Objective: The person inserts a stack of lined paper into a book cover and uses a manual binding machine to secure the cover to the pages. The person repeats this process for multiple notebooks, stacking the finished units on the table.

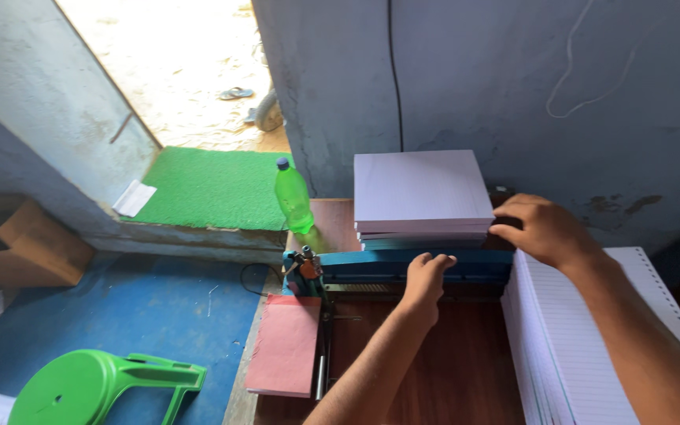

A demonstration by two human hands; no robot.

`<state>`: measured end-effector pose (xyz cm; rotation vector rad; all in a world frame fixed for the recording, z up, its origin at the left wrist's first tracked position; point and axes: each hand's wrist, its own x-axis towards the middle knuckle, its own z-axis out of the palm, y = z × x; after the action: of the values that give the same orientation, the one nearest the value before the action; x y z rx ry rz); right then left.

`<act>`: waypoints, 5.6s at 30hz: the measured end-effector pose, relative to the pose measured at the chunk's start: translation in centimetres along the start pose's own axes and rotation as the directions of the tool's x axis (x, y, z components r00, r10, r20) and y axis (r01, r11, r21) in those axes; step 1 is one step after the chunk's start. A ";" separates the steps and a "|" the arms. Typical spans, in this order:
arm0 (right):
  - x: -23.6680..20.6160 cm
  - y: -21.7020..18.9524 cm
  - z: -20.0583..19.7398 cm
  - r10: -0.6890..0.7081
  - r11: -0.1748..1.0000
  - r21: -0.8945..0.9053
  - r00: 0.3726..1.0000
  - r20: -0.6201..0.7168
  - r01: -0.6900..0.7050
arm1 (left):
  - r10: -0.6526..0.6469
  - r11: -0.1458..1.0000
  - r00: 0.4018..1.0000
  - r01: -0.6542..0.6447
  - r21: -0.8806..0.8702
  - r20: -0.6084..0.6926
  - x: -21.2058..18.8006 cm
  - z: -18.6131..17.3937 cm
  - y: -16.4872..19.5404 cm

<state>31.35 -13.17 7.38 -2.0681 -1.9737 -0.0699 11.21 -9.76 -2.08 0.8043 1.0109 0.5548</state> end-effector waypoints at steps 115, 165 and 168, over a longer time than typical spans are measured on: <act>4.1 -1.3 7.7 0.074 0.977 0.215 0.957 -0.282 -0.013 | 0.051 0.909 0.923 -0.200 -0.365 -0.380 6.4 0.7 7.5; -23.8 -10.3 21.9 0.513 -0.489 0.747 0.544 0.664 -0.451 | -0.248 0.835 0.925 0.054 -0.547 -0.287 -8.7 -11.0 -18.8; -23.1 -10.3 21.2 0.486 -0.498 0.727 0.543 0.685 -0.472 | -0.244 0.836 0.930 0.059 -0.546 -0.274 -8.6 -10.8 -17.9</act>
<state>16.40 -30.36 -16.44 -1.3521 -0.0390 1.2616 -1.38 -23.17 -15.13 0.1277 1.1447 0.8033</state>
